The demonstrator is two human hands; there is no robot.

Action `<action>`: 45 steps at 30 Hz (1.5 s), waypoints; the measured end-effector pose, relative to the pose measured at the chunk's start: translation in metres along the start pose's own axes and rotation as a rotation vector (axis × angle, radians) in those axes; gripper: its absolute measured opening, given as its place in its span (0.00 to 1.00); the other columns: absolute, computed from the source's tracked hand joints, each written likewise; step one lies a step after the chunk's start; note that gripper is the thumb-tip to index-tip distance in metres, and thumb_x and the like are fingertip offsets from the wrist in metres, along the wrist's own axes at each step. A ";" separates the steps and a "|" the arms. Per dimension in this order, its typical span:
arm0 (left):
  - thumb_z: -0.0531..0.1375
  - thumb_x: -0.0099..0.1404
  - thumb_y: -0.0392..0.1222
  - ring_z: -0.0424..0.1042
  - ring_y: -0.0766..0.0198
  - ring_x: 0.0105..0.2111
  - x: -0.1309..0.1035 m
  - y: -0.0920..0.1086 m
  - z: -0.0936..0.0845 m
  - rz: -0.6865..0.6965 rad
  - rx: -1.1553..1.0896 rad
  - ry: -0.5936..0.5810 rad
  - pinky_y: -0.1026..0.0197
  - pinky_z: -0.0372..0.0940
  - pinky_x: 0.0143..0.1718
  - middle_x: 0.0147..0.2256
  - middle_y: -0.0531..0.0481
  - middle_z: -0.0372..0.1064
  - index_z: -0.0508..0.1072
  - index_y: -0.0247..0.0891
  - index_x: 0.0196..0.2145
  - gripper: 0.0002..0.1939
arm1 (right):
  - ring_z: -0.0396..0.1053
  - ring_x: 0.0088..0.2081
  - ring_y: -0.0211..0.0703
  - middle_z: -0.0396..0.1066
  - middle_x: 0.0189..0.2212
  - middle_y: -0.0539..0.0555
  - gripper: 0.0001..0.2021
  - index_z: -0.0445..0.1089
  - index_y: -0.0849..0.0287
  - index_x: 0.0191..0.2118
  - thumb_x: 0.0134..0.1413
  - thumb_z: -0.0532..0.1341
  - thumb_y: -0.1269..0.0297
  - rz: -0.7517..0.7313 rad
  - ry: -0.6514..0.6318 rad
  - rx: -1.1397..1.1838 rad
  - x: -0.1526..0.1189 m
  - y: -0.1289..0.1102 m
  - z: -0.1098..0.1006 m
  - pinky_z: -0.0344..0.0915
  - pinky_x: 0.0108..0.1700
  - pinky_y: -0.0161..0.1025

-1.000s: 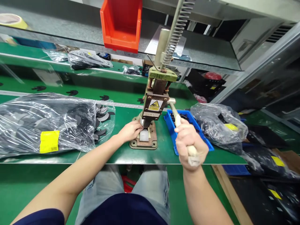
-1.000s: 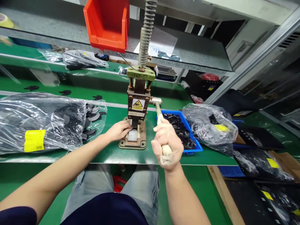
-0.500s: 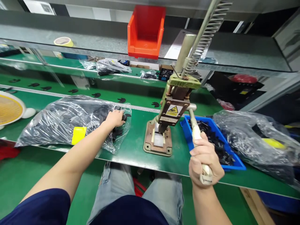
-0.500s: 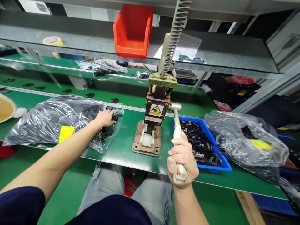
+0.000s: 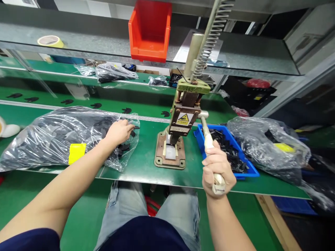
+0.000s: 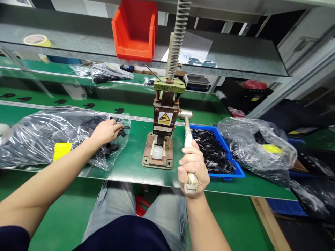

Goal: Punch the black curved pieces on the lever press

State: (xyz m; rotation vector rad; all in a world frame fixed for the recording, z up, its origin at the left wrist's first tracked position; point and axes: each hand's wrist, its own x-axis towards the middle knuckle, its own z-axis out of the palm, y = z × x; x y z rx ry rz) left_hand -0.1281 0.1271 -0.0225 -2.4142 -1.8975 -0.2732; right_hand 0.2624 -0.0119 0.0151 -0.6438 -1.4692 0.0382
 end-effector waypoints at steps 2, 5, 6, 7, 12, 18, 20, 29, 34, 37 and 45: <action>0.50 0.77 0.51 0.77 0.47 0.50 -0.009 0.020 -0.003 0.038 -0.227 0.005 0.50 0.67 0.54 0.50 0.40 0.78 0.77 0.44 0.60 0.23 | 0.76 0.43 0.49 0.71 0.27 0.49 0.09 0.68 0.52 0.27 0.58 0.64 0.65 0.015 -0.011 -0.007 0.000 -0.001 -0.001 0.66 0.66 0.74; 0.54 0.76 0.53 0.80 0.55 0.40 -0.022 0.056 0.001 0.088 -0.672 -0.134 0.56 0.72 0.45 0.43 0.46 0.81 0.75 0.43 0.62 0.24 | 0.75 0.44 0.50 0.71 0.27 0.49 0.09 0.68 0.51 0.27 0.59 0.64 0.64 0.020 -0.023 -0.006 -0.001 -0.002 -0.002 0.66 0.66 0.73; 0.56 0.74 0.54 0.80 0.56 0.38 -0.025 0.067 0.004 0.102 -0.794 -0.173 0.57 0.73 0.43 0.42 0.46 0.80 0.74 0.42 0.63 0.25 | 0.75 0.44 0.50 0.71 0.28 0.49 0.09 0.68 0.51 0.27 0.59 0.64 0.64 0.019 -0.023 -0.006 -0.001 -0.001 -0.003 0.66 0.66 0.73; 0.58 0.73 0.55 0.80 0.57 0.38 -0.028 0.077 0.008 0.115 -0.890 -0.193 0.58 0.73 0.42 0.42 0.46 0.80 0.73 0.41 0.64 0.27 | 0.75 0.44 0.50 0.71 0.27 0.49 0.09 0.69 0.51 0.27 0.59 0.65 0.64 0.018 -0.024 -0.008 -0.002 -0.001 -0.003 0.65 0.67 0.73; 0.65 0.69 0.54 0.80 0.61 0.35 -0.021 0.113 0.036 0.044 -1.169 -0.143 0.59 0.74 0.39 0.41 0.46 0.79 0.75 0.37 0.56 0.24 | 0.75 0.44 0.50 0.71 0.27 0.49 0.09 0.69 0.50 0.28 0.59 0.65 0.62 0.014 -0.049 -0.013 -0.002 0.000 -0.005 0.66 0.66 0.73; 0.74 0.60 0.50 0.75 0.67 0.21 0.001 0.138 0.057 -0.187 -1.460 -0.204 0.65 0.71 0.26 0.26 0.58 0.72 0.69 0.36 0.51 0.28 | 0.76 0.44 0.50 0.72 0.27 0.48 0.09 0.69 0.50 0.28 0.59 0.64 0.61 0.032 -0.044 -0.027 -0.005 0.002 -0.006 0.67 0.66 0.71; 0.75 0.59 0.52 0.76 0.66 0.21 0.007 0.143 0.055 -0.265 -1.495 -0.291 0.66 0.71 0.25 0.23 0.56 0.73 0.70 0.36 0.42 0.24 | 0.76 0.44 0.50 0.72 0.27 0.49 0.09 0.69 0.49 0.28 0.60 0.64 0.60 0.027 -0.041 -0.038 -0.006 0.003 -0.006 0.69 0.65 0.71; 0.75 0.62 0.50 0.76 0.65 0.19 0.023 0.161 0.045 -0.369 -1.407 -0.492 0.68 0.70 0.21 0.19 0.52 0.73 0.66 0.37 0.32 0.22 | 0.76 0.44 0.49 0.72 0.27 0.48 0.09 0.69 0.49 0.29 0.60 0.64 0.60 0.016 -0.037 -0.037 -0.005 0.001 -0.004 0.68 0.66 0.69; 0.70 0.67 0.46 0.71 0.69 0.15 0.031 0.166 0.042 -0.393 -1.238 -0.584 0.71 0.64 0.18 0.17 0.54 0.71 0.67 0.38 0.34 0.16 | 0.76 0.44 0.49 0.72 0.28 0.48 0.08 0.68 0.52 0.29 0.60 0.64 0.64 -0.006 -0.004 0.028 -0.005 0.003 -0.001 0.66 0.68 0.70; 0.68 0.69 0.43 0.69 0.69 0.14 0.037 0.167 0.036 -0.413 -1.183 -0.675 0.71 0.63 0.19 0.16 0.56 0.69 0.69 0.38 0.38 0.11 | 0.76 0.43 0.48 0.72 0.28 0.48 0.08 0.69 0.53 0.29 0.59 0.64 0.66 -0.038 0.009 0.036 -0.005 0.006 0.000 0.67 0.67 0.70; 0.68 0.69 0.46 0.69 0.68 0.16 0.028 0.169 0.034 -0.373 -1.194 -0.638 0.69 0.63 0.20 0.19 0.55 0.69 0.69 0.38 0.38 0.13 | 0.76 0.43 0.49 0.73 0.29 0.49 0.07 0.69 0.54 0.28 0.56 0.65 0.69 -0.047 -0.013 0.037 -0.002 0.006 -0.003 0.66 0.66 0.73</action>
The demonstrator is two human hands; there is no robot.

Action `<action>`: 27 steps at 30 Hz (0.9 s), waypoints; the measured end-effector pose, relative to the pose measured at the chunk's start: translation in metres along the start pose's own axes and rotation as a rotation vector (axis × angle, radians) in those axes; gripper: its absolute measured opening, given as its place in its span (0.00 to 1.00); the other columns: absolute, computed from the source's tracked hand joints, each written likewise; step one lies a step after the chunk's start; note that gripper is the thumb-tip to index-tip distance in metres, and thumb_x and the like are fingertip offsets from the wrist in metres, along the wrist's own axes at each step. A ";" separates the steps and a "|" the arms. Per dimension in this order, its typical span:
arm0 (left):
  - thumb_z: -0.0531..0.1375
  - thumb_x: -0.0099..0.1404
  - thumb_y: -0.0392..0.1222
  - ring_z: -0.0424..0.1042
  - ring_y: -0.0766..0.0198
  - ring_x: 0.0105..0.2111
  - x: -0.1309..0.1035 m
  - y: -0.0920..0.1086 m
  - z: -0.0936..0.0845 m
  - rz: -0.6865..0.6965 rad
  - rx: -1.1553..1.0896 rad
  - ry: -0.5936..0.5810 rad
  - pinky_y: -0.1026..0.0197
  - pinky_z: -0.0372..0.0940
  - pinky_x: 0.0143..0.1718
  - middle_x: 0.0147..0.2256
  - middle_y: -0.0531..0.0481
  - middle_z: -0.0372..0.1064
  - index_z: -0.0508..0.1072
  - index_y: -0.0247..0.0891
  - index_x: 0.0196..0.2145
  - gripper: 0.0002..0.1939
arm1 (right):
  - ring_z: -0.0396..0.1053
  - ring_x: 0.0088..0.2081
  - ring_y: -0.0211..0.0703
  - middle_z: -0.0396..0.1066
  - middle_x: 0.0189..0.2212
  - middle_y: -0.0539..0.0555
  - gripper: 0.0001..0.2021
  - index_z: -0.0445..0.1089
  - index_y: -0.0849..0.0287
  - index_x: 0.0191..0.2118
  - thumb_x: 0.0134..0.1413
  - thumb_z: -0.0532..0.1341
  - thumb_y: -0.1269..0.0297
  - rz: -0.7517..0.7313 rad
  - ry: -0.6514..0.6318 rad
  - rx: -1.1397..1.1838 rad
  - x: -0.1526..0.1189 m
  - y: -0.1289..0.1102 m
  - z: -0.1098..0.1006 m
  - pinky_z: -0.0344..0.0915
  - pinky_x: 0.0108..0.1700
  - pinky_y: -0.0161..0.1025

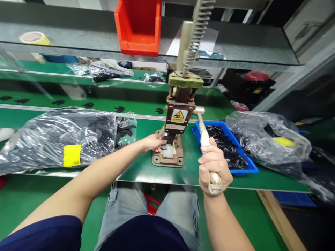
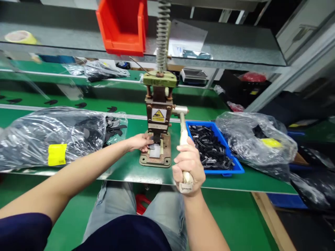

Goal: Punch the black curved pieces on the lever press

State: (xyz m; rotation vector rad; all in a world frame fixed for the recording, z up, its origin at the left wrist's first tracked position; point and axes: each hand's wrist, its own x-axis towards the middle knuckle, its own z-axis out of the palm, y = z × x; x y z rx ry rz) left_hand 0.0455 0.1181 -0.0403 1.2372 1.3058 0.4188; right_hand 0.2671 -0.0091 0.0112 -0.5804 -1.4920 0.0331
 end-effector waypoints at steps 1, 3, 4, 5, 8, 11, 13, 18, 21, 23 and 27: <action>0.69 0.68 0.47 0.70 0.68 0.17 -0.003 -0.005 0.000 0.084 -0.008 0.000 0.68 0.63 0.20 0.21 0.55 0.70 0.69 0.38 0.39 0.14 | 0.76 0.43 0.50 0.73 0.29 0.49 0.07 0.69 0.54 0.28 0.55 0.65 0.70 -0.001 0.004 -0.003 0.000 0.000 0.000 0.66 0.66 0.74; 0.68 0.68 0.48 0.73 0.66 0.22 -0.007 -0.016 -0.005 0.288 0.018 -0.039 0.66 0.67 0.24 0.27 0.53 0.74 0.72 0.38 0.43 0.14 | 0.76 0.42 0.50 0.73 0.29 0.49 0.06 0.70 0.54 0.28 0.54 0.66 0.69 -0.008 0.010 -0.007 0.001 0.000 0.001 0.66 0.66 0.74; 0.67 0.69 0.48 0.76 0.65 0.26 -0.009 -0.021 -0.014 0.388 0.070 -0.054 0.65 0.69 0.28 0.30 0.51 0.76 0.73 0.37 0.44 0.13 | 0.76 0.42 0.51 0.73 0.28 0.49 0.06 0.70 0.54 0.28 0.54 0.66 0.69 -0.007 0.014 -0.006 0.002 0.000 0.001 0.66 0.66 0.74; 0.65 0.69 0.48 0.78 0.63 0.31 -0.010 -0.026 -0.026 0.465 0.161 -0.046 0.63 0.72 0.33 0.35 0.48 0.78 0.75 0.38 0.46 0.13 | 0.76 0.42 0.51 0.73 0.28 0.49 0.06 0.70 0.54 0.28 0.54 0.66 0.68 -0.005 0.019 -0.004 0.002 0.001 0.002 0.66 0.65 0.74; 0.62 0.70 0.42 0.79 0.56 0.46 -0.008 -0.034 -0.086 0.493 0.668 0.212 0.58 0.72 0.51 0.46 0.43 0.80 0.79 0.38 0.47 0.11 | 0.76 0.41 0.50 0.73 0.28 0.48 0.07 0.70 0.53 0.27 0.54 0.66 0.67 0.011 0.046 -0.006 0.003 0.001 0.004 0.69 0.64 0.73; 0.58 0.71 0.39 0.72 0.49 0.60 -0.001 -0.037 -0.159 0.220 1.179 0.481 0.54 0.65 0.62 0.58 0.38 0.75 0.77 0.38 0.56 0.18 | 0.76 0.40 0.50 0.73 0.26 0.48 0.07 0.70 0.53 0.27 0.54 0.66 0.67 0.006 0.069 -0.009 0.003 0.001 0.006 0.70 0.62 0.73; 0.62 0.67 0.39 0.72 0.43 0.59 0.004 -0.040 -0.196 0.120 1.242 0.479 0.51 0.65 0.61 0.58 0.32 0.74 0.76 0.33 0.59 0.23 | 0.76 0.39 0.50 0.72 0.26 0.48 0.08 0.69 0.53 0.26 0.54 0.66 0.66 -0.003 0.081 -0.013 0.003 0.002 0.007 0.71 0.62 0.73; 0.67 0.58 0.37 0.75 0.44 0.55 0.010 -0.050 -0.227 0.041 1.300 0.340 0.52 0.66 0.59 0.55 0.37 0.78 0.79 0.40 0.57 0.28 | 0.76 0.38 0.48 0.73 0.26 0.48 0.08 0.69 0.55 0.26 0.54 0.66 0.66 -0.010 0.081 -0.027 0.003 0.003 0.008 0.70 0.62 0.73; 0.67 0.59 0.39 0.75 0.46 0.55 0.011 -0.054 -0.225 0.046 1.311 0.285 0.53 0.65 0.61 0.55 0.39 0.78 0.80 0.41 0.57 0.26 | 0.76 0.38 0.48 0.73 0.26 0.48 0.08 0.69 0.55 0.26 0.54 0.66 0.68 -0.014 0.077 -0.024 0.003 0.003 0.008 0.70 0.62 0.72; 0.65 0.63 0.43 0.76 0.47 0.54 0.012 -0.055 -0.224 0.046 1.310 0.271 0.53 0.65 0.60 0.54 0.39 0.78 0.79 0.41 0.57 0.24 | 0.76 0.39 0.49 0.73 0.26 0.49 0.08 0.69 0.55 0.25 0.54 0.66 0.68 -0.013 0.080 -0.027 0.003 0.003 0.008 0.71 0.61 0.71; 0.56 0.72 0.46 0.76 0.44 0.55 0.012 -0.057 -0.217 0.042 1.323 0.314 0.50 0.65 0.60 0.54 0.32 0.78 0.77 0.33 0.57 0.23 | 0.76 0.40 0.49 0.72 0.26 0.48 0.08 0.68 0.55 0.26 0.53 0.66 0.70 -0.035 0.084 -0.014 0.004 0.001 0.008 0.71 0.61 0.72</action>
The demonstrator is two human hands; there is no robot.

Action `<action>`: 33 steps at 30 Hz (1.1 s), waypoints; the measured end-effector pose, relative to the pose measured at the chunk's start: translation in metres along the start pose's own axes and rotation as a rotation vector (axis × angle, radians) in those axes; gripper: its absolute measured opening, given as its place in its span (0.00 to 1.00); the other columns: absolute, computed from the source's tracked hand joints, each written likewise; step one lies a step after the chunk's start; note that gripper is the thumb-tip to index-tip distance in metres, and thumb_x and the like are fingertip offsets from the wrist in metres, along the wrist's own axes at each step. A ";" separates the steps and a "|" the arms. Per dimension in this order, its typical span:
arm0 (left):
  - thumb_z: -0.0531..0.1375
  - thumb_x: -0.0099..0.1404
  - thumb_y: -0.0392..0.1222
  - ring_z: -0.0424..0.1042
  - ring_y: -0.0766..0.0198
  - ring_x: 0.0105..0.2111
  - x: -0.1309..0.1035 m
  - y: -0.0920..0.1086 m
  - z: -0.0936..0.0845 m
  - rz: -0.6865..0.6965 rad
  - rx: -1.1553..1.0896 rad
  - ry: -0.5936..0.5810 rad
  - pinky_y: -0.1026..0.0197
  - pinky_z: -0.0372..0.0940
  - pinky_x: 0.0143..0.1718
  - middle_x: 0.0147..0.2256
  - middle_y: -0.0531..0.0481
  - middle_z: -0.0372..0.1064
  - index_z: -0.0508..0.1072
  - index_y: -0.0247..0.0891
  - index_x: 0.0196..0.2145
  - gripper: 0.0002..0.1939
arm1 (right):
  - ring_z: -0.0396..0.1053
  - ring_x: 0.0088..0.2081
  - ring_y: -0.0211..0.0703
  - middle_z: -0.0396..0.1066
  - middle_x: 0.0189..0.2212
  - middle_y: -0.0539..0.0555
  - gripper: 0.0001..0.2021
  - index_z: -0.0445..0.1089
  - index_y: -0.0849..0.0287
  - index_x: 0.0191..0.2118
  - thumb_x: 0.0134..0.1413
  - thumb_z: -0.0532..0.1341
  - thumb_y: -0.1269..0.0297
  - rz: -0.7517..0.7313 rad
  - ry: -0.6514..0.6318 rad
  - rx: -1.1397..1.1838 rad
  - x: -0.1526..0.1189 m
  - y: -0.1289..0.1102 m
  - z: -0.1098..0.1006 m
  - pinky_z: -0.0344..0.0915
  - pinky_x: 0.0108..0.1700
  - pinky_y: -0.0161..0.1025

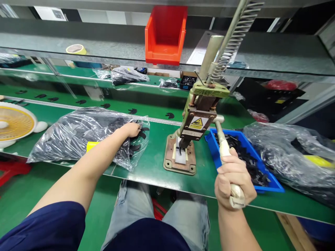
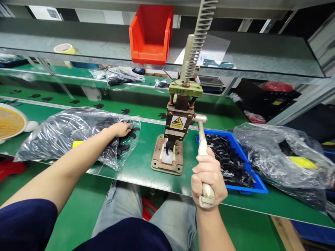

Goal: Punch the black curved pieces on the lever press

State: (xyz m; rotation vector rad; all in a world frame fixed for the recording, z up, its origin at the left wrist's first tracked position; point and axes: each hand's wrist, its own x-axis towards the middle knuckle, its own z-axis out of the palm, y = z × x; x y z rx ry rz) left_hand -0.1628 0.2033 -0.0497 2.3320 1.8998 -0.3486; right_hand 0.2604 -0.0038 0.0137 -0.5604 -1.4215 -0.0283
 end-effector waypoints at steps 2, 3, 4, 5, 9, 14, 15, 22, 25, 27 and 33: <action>0.57 0.71 0.45 0.76 0.42 0.56 0.000 0.006 0.002 -0.006 0.013 0.009 0.49 0.66 0.60 0.55 0.28 0.77 0.76 0.29 0.58 0.23 | 0.75 0.40 0.48 0.72 0.27 0.48 0.08 0.68 0.56 0.26 0.54 0.65 0.70 -0.003 -0.010 0.006 0.001 -0.001 0.000 0.70 0.62 0.73; 0.59 0.69 0.43 0.76 0.42 0.56 0.000 0.009 0.003 -0.007 0.016 0.008 0.49 0.66 0.60 0.55 0.27 0.76 0.75 0.28 0.58 0.24 | 0.75 0.41 0.48 0.72 0.27 0.48 0.08 0.68 0.56 0.27 0.54 0.65 0.70 0.000 -0.016 0.007 0.001 -0.002 0.001 0.69 0.62 0.74; 0.61 0.67 0.41 0.76 0.42 0.56 0.000 0.013 0.004 -0.008 0.018 0.007 0.50 0.66 0.59 0.55 0.26 0.76 0.74 0.28 0.59 0.25 | 0.75 0.41 0.48 0.72 0.27 0.48 0.07 0.68 0.56 0.27 0.54 0.65 0.70 0.003 -0.020 0.008 0.002 -0.002 0.001 0.68 0.62 0.74; 0.63 0.64 0.39 0.76 0.42 0.55 0.000 0.015 0.004 -0.009 0.018 0.005 0.51 0.67 0.59 0.55 0.26 0.76 0.74 0.28 0.58 0.26 | 0.76 0.41 0.48 0.72 0.28 0.48 0.08 0.68 0.56 0.27 0.55 0.65 0.70 0.002 -0.021 0.009 0.002 -0.003 0.001 0.68 0.63 0.74; 0.65 0.61 0.37 0.78 0.45 0.53 -0.002 0.022 -0.004 -0.024 -0.001 0.030 0.55 0.68 0.57 0.52 0.30 0.79 0.76 0.31 0.55 0.24 | 0.76 0.42 0.48 0.72 0.28 0.49 0.08 0.68 0.56 0.27 0.55 0.65 0.70 -0.007 -0.016 0.004 0.001 -0.001 0.001 0.68 0.63 0.73; 0.57 0.70 0.44 0.78 0.44 0.52 -0.016 0.033 -0.018 -0.023 -0.060 0.177 0.53 0.68 0.54 0.49 0.32 0.79 0.74 0.33 0.51 0.16 | 0.76 0.41 0.49 0.72 0.28 0.49 0.08 0.69 0.55 0.27 0.55 0.65 0.68 -0.002 -0.032 0.000 -0.001 0.000 -0.001 0.67 0.65 0.74; 0.58 0.71 0.45 0.79 0.45 0.50 -0.020 0.038 -0.018 -0.021 -0.109 0.207 0.54 0.69 0.51 0.47 0.33 0.80 0.73 0.35 0.48 0.14 | 0.75 0.41 0.49 0.72 0.28 0.49 0.08 0.69 0.55 0.27 0.56 0.65 0.68 0.004 -0.035 -0.001 -0.001 0.000 -0.002 0.67 0.65 0.74; 0.62 0.67 0.44 0.71 0.65 0.26 -0.045 0.102 0.009 0.036 -0.909 0.131 0.63 0.62 0.28 0.30 0.55 0.76 0.62 0.43 0.35 0.10 | 0.76 0.42 0.48 0.72 0.28 0.48 0.08 0.68 0.54 0.28 0.57 0.65 0.68 0.023 -0.042 -0.026 0.000 -0.004 -0.002 0.68 0.64 0.73; 0.70 0.61 0.50 0.64 0.67 0.23 -0.054 0.129 0.018 0.016 -1.090 0.095 0.65 0.57 0.25 0.25 0.60 0.66 0.61 0.43 0.33 0.19 | 0.76 0.42 0.48 0.72 0.28 0.48 0.09 0.68 0.54 0.27 0.57 0.65 0.67 0.020 -0.041 -0.033 0.000 -0.004 -0.001 0.68 0.64 0.73; 0.73 0.57 0.54 0.62 0.69 0.23 -0.059 0.144 0.018 0.054 -1.250 0.046 0.65 0.56 0.25 0.23 0.61 0.63 0.63 0.42 0.34 0.23 | 0.76 0.42 0.48 0.72 0.28 0.48 0.09 0.68 0.54 0.27 0.58 0.65 0.67 0.017 -0.041 -0.042 0.000 -0.004 0.000 0.68 0.65 0.72; 0.76 0.56 0.50 0.73 0.69 0.25 -0.062 0.175 0.012 0.016 -1.774 0.037 0.65 0.66 0.31 0.25 0.55 0.72 0.67 0.38 0.34 0.23 | 0.76 0.42 0.48 0.72 0.28 0.48 0.09 0.68 0.54 0.28 0.58 0.65 0.65 0.020 -0.036 -0.046 0.000 -0.004 0.000 0.67 0.65 0.74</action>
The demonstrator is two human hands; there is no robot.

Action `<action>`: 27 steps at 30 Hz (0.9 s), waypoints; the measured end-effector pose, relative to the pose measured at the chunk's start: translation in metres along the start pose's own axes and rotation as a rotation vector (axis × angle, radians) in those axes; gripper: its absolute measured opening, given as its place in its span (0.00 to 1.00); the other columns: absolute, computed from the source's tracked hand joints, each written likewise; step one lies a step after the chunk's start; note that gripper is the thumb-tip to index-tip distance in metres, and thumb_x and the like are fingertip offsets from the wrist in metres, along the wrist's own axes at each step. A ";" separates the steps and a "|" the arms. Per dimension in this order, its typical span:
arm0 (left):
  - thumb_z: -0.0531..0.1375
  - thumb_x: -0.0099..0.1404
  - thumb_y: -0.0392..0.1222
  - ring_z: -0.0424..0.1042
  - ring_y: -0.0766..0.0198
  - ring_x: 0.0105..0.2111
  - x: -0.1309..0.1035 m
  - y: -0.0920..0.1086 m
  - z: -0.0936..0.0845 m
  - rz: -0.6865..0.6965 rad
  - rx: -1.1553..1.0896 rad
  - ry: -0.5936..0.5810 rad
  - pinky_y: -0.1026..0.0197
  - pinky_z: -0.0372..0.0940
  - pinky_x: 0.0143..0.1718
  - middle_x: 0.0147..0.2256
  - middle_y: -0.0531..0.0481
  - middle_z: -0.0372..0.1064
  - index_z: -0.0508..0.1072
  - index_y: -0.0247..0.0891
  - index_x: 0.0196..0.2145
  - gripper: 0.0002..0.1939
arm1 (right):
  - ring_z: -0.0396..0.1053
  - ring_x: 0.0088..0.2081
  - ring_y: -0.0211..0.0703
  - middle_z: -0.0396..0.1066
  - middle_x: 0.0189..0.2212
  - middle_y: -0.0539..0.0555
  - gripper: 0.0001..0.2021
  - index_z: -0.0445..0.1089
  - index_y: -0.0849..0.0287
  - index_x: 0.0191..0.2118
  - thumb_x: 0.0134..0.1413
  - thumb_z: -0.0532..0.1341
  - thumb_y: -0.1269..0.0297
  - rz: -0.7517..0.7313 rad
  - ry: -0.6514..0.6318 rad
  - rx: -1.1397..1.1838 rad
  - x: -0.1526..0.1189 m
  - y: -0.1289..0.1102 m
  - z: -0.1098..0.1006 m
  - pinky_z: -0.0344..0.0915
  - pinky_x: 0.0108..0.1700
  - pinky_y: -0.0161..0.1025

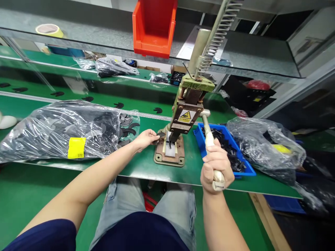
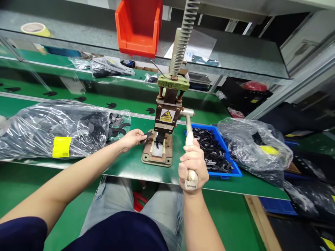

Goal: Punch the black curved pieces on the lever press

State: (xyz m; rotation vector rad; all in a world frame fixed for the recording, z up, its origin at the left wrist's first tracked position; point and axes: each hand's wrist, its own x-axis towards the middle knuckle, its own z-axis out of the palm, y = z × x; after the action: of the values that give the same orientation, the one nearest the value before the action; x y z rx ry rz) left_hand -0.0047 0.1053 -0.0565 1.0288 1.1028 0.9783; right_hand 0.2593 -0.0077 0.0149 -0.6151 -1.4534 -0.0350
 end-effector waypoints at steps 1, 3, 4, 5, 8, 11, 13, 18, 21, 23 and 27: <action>0.77 0.55 0.46 0.75 0.68 0.26 0.001 0.000 0.003 -0.025 -0.046 0.001 0.64 0.68 0.32 0.26 0.54 0.74 0.67 0.38 0.36 0.23 | 0.76 0.42 0.49 0.72 0.28 0.48 0.09 0.68 0.54 0.27 0.58 0.65 0.65 0.000 0.001 0.003 0.000 0.000 0.000 0.67 0.65 0.75; 0.77 0.56 0.43 0.77 0.66 0.27 0.002 -0.001 0.007 -0.081 -0.086 -0.035 0.63 0.71 0.33 0.28 0.52 0.76 0.69 0.37 0.40 0.22 | 0.76 0.42 0.49 0.72 0.28 0.48 0.08 0.68 0.54 0.27 0.57 0.65 0.65 0.000 0.002 0.011 0.000 0.000 0.000 0.67 0.64 0.75; 0.76 0.58 0.42 0.78 0.66 0.27 0.003 -0.001 0.009 -0.099 -0.080 -0.047 0.62 0.73 0.34 0.28 0.51 0.77 0.69 0.37 0.40 0.21 | 0.76 0.43 0.49 0.72 0.28 0.48 0.08 0.68 0.55 0.27 0.57 0.65 0.66 0.000 0.002 0.014 0.000 0.000 0.000 0.67 0.64 0.76; 0.75 0.60 0.43 0.77 0.66 0.27 0.004 -0.002 0.010 -0.107 -0.055 -0.049 0.62 0.73 0.33 0.28 0.50 0.77 0.70 0.36 0.38 0.19 | 0.76 0.43 0.49 0.72 0.28 0.48 0.08 0.68 0.55 0.27 0.57 0.65 0.65 0.001 0.001 0.016 0.000 0.001 0.000 0.67 0.64 0.76; 0.74 0.62 0.43 0.74 0.70 0.22 0.008 -0.002 0.013 -0.080 0.091 -0.002 0.67 0.69 0.26 0.25 0.52 0.75 0.69 0.36 0.32 0.17 | 0.76 0.42 0.49 0.72 0.28 0.48 0.08 0.68 0.54 0.28 0.57 0.65 0.64 0.001 0.000 0.011 -0.001 0.001 0.000 0.67 0.64 0.75; 0.72 0.64 0.41 0.69 0.72 0.18 0.012 -0.003 0.017 -0.043 0.189 -0.002 0.69 0.64 0.21 0.22 0.55 0.72 0.68 0.36 0.30 0.15 | 0.76 0.41 0.49 0.72 0.27 0.48 0.08 0.68 0.53 0.28 0.58 0.65 0.63 -0.003 0.002 0.006 -0.001 0.002 0.000 0.68 0.64 0.75; 0.71 0.65 0.38 0.69 0.72 0.18 0.014 -0.003 0.019 -0.028 0.196 -0.020 0.69 0.65 0.21 0.22 0.56 0.72 0.68 0.36 0.31 0.14 | 0.76 0.41 0.49 0.72 0.27 0.48 0.08 0.69 0.53 0.28 0.58 0.65 0.63 -0.006 0.003 0.003 -0.001 0.002 0.000 0.68 0.64 0.75; 0.70 0.63 0.33 0.72 0.70 0.20 0.016 0.000 0.022 -0.001 0.251 -0.055 0.67 0.68 0.26 0.23 0.56 0.73 0.73 0.35 0.34 0.08 | 0.75 0.41 0.48 0.72 0.27 0.48 0.08 0.69 0.53 0.28 0.58 0.65 0.63 -0.001 0.023 0.010 -0.001 0.002 0.002 0.68 0.64 0.74; 0.71 0.62 0.34 0.72 0.69 0.21 0.016 0.002 0.022 0.019 0.320 -0.061 0.67 0.67 0.25 0.23 0.56 0.72 0.76 0.35 0.35 0.08 | 0.76 0.41 0.48 0.71 0.27 0.48 0.09 0.68 0.53 0.27 0.57 0.65 0.63 0.000 0.026 0.012 -0.001 0.002 0.003 0.68 0.64 0.75; 0.73 0.60 0.36 0.72 0.69 0.20 0.017 0.002 0.022 0.015 0.334 -0.059 0.67 0.66 0.24 0.23 0.57 0.71 0.75 0.36 0.33 0.10 | 0.75 0.41 0.48 0.71 0.27 0.47 0.09 0.68 0.53 0.27 0.57 0.65 0.63 0.001 0.035 0.009 -0.002 0.002 0.003 0.68 0.64 0.75; 0.74 0.59 0.39 0.71 0.70 0.19 0.023 0.003 0.021 -0.048 0.332 -0.096 0.68 0.65 0.22 0.22 0.56 0.70 0.72 0.36 0.30 0.13 | 0.75 0.39 0.48 0.70 0.26 0.47 0.11 0.67 0.52 0.26 0.57 0.66 0.61 -0.005 0.060 0.010 -0.001 0.003 0.006 0.69 0.62 0.74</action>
State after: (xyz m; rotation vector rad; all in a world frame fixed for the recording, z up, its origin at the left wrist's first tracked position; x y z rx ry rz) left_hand 0.0193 0.1252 -0.0555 1.2970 1.2289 0.7124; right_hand 0.2549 -0.0032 0.0131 -0.5980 -1.3966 -0.0493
